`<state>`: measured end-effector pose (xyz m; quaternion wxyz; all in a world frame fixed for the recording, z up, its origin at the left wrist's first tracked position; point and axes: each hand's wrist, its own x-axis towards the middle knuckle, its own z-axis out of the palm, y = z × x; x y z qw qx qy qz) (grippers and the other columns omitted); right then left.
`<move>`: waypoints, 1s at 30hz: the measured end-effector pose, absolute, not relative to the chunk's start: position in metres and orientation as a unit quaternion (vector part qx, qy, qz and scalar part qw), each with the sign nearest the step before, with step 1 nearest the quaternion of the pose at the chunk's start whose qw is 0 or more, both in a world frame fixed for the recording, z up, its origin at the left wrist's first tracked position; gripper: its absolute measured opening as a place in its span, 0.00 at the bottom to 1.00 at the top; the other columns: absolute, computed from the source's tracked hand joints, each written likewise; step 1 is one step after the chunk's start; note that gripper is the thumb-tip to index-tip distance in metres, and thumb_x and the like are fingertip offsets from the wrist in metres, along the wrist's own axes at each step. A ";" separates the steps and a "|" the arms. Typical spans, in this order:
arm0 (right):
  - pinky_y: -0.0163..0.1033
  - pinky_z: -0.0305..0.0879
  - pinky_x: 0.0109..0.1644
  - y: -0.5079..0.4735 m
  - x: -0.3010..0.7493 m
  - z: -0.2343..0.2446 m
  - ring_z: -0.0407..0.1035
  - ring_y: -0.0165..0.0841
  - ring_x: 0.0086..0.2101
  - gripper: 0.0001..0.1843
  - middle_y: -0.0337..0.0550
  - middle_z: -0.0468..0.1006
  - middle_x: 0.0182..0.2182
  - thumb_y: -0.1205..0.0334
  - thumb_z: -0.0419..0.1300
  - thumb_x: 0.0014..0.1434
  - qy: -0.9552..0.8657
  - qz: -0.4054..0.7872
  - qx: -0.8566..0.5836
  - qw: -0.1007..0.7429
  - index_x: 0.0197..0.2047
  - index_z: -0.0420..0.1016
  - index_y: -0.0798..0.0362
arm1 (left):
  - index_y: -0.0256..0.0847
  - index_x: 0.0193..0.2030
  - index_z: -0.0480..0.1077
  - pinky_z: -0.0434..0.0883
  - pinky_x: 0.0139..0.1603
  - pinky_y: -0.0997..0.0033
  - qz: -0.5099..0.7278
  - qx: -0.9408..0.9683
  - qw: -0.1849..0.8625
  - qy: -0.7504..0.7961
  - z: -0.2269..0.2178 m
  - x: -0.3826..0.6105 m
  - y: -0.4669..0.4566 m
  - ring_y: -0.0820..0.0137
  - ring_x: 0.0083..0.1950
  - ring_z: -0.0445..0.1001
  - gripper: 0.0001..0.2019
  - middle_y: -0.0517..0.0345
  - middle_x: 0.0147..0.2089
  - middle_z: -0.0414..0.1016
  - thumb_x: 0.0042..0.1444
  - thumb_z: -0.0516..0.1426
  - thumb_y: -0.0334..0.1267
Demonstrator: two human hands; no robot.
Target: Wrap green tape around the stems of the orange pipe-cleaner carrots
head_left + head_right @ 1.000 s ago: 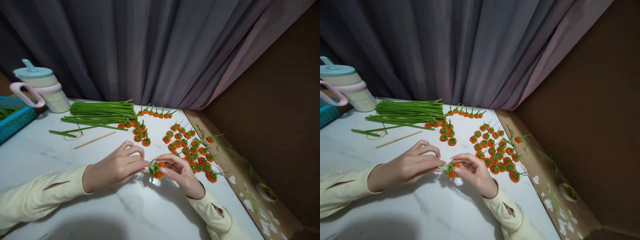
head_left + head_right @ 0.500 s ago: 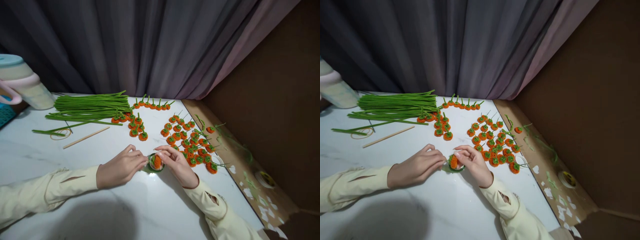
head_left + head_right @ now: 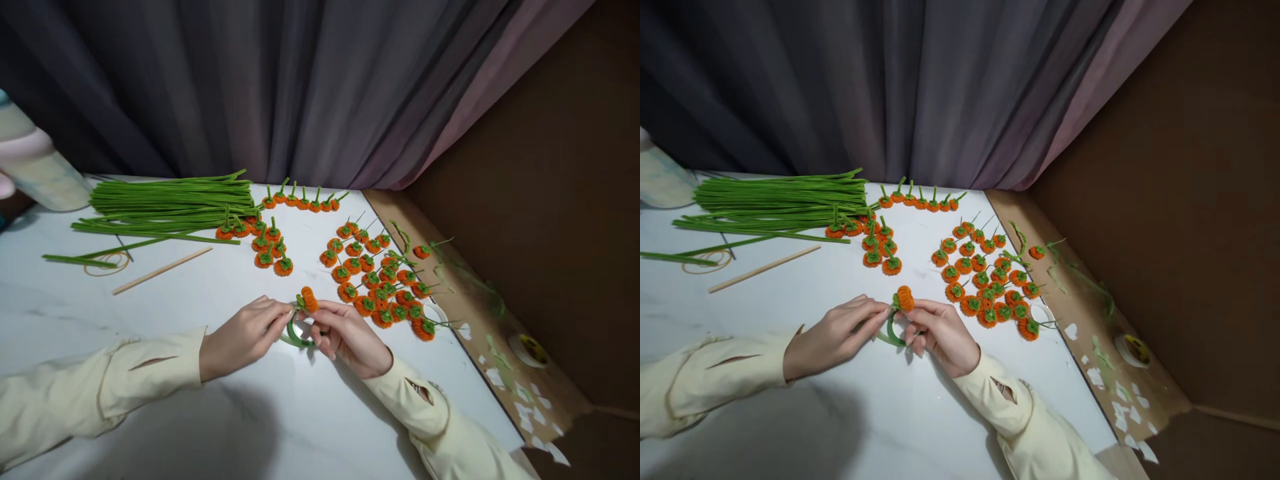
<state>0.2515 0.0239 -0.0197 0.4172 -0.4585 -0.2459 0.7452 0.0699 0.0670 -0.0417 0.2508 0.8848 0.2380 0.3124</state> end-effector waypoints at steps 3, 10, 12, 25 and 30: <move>0.25 0.49 0.13 0.023 0.249 -0.018 0.55 0.19 0.12 0.12 0.34 0.67 0.13 0.58 0.64 0.49 -0.244 0.741 -0.465 0.419 0.31 0.76 0.60 | 0.36 0.39 0.65 0.66 0.37 0.72 0.316 0.884 0.239 0.249 -0.045 0.070 0.065 0.71 0.33 0.68 0.08 0.55 0.34 0.73 0.63 0.46 0.30; 0.27 0.44 0.14 0.021 0.243 -0.020 0.53 0.17 0.11 0.15 0.33 0.66 0.14 0.55 0.63 0.50 -0.266 0.725 -0.473 0.424 0.28 0.73 0.60 | 0.36 0.35 0.64 0.64 0.32 0.74 0.306 0.879 0.248 0.269 -0.043 0.069 0.064 0.72 0.31 0.67 0.08 0.58 0.29 0.69 0.62 0.46 0.30; 0.27 0.45 0.14 0.022 0.242 -0.020 0.53 0.17 0.11 0.14 0.33 0.67 0.15 0.56 0.65 0.48 -0.261 0.719 -0.472 0.437 0.28 0.72 0.60 | 0.36 0.35 0.64 0.64 0.32 0.73 0.304 0.882 0.237 0.270 -0.043 0.069 0.064 0.72 0.30 0.66 0.08 0.57 0.28 0.69 0.63 0.46 0.31; 0.27 0.44 0.12 0.023 0.243 -0.020 0.53 0.19 0.09 0.13 0.33 0.67 0.12 0.56 0.63 0.49 -0.272 0.733 -0.462 0.418 0.29 0.70 0.58 | 0.36 0.37 0.65 0.65 0.34 0.70 0.316 0.891 0.221 0.240 -0.044 0.070 0.066 0.71 0.30 0.66 0.09 0.54 0.31 0.72 0.63 0.44 0.30; 0.26 0.44 0.13 0.026 0.247 -0.023 0.53 0.19 0.09 0.11 0.33 0.67 0.11 0.59 0.63 0.49 -0.288 0.731 -0.463 0.411 0.27 0.70 0.59 | 0.34 0.40 0.65 0.65 0.35 0.68 0.315 0.902 0.196 0.220 -0.048 0.069 0.067 0.70 0.31 0.66 0.08 0.52 0.32 0.72 0.63 0.45 0.28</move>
